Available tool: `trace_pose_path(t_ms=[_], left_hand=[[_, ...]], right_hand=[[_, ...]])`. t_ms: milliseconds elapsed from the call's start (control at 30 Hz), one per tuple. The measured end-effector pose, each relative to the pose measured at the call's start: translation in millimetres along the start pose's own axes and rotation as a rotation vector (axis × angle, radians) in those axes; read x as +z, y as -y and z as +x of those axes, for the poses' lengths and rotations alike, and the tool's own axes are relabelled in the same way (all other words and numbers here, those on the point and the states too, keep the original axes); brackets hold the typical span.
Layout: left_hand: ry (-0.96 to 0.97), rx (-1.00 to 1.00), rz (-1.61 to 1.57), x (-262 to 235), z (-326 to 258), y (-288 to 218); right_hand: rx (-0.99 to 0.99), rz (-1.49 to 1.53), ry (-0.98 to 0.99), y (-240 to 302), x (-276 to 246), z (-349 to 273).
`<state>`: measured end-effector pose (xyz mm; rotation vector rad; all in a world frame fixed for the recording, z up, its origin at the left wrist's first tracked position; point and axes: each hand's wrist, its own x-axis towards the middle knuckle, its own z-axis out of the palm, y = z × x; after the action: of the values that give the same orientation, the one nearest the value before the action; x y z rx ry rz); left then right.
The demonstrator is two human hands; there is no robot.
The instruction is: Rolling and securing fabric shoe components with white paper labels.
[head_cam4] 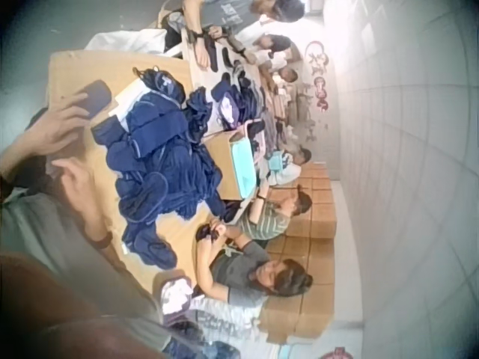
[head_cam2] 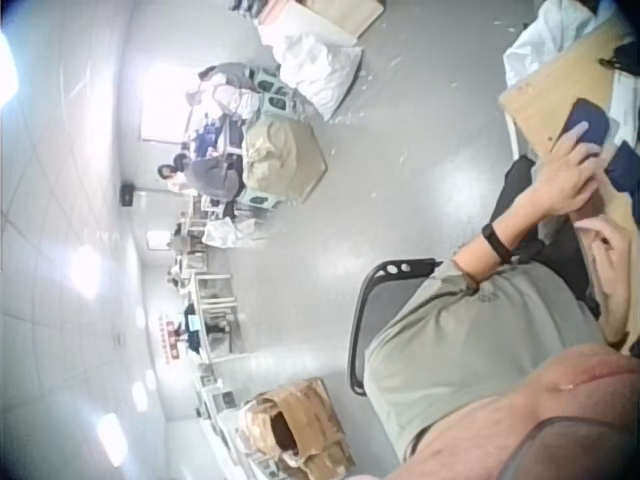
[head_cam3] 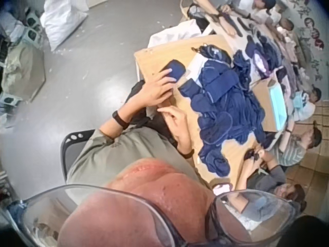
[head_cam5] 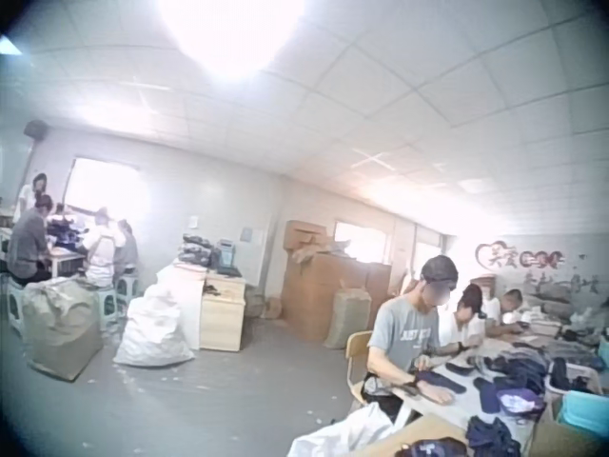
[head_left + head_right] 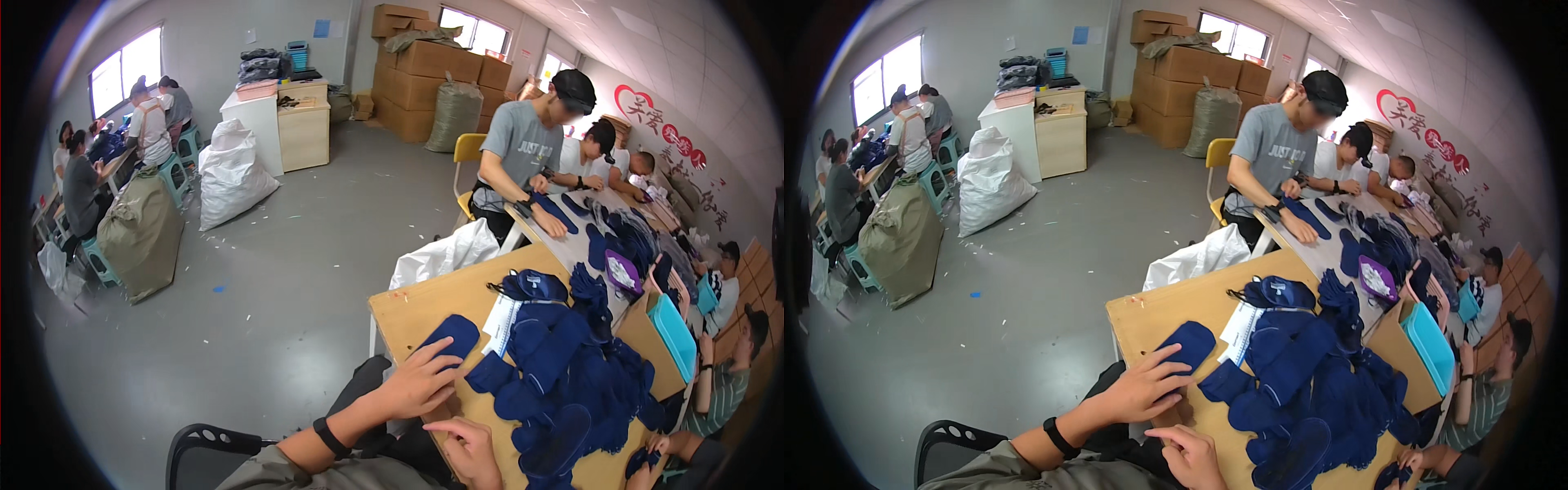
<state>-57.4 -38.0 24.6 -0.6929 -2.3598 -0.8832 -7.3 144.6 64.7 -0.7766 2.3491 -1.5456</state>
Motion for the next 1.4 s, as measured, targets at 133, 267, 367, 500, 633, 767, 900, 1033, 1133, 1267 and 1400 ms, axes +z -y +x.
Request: trace_pose_path(t_ms=[133,267,367,500,633,767,900,1033,1133,1267,1400], left_hand=[[0.111,-0.138,0.071,28,-9,6],[0.004,-0.349,0.083,27,18,28],[0.007,-0.592,0.074,46,34,38],[-0.033,-0.568,0.120,72,34,42],[-0.041,-0.626,0.278,67,37,48],[0.042,-0.672,0.313,61,48,50],[-0.046,-0.782,0.180,65,57,55],[-0.078,-0.808,0.214,66,53,66],[0.001,-0.739,0.201,59,53,70],[-0.028,-0.715,0.067,60,47,79],[-0.024,-0.659,-0.045,57,44,76]], right_hand=[[-0.041,0.025,-0.016,-21,-2,-6],[0.033,0.080,0.138,-37,1,-8],[-0.016,0.026,0.129,-35,4,-12],[-0.098,-0.072,0.142,-39,13,-20],[0.185,-0.129,0.261,-24,3,-18],[-0.079,-0.259,-0.034,-36,21,-26],[0.059,-0.223,0.165,-29,20,-29],[0.102,-0.226,0.035,-34,17,-25],[0.117,-0.213,0.015,-34,15,-26],[0.060,-0.239,-0.033,-47,28,-24],[0.109,-0.294,0.169,-41,29,-19]])
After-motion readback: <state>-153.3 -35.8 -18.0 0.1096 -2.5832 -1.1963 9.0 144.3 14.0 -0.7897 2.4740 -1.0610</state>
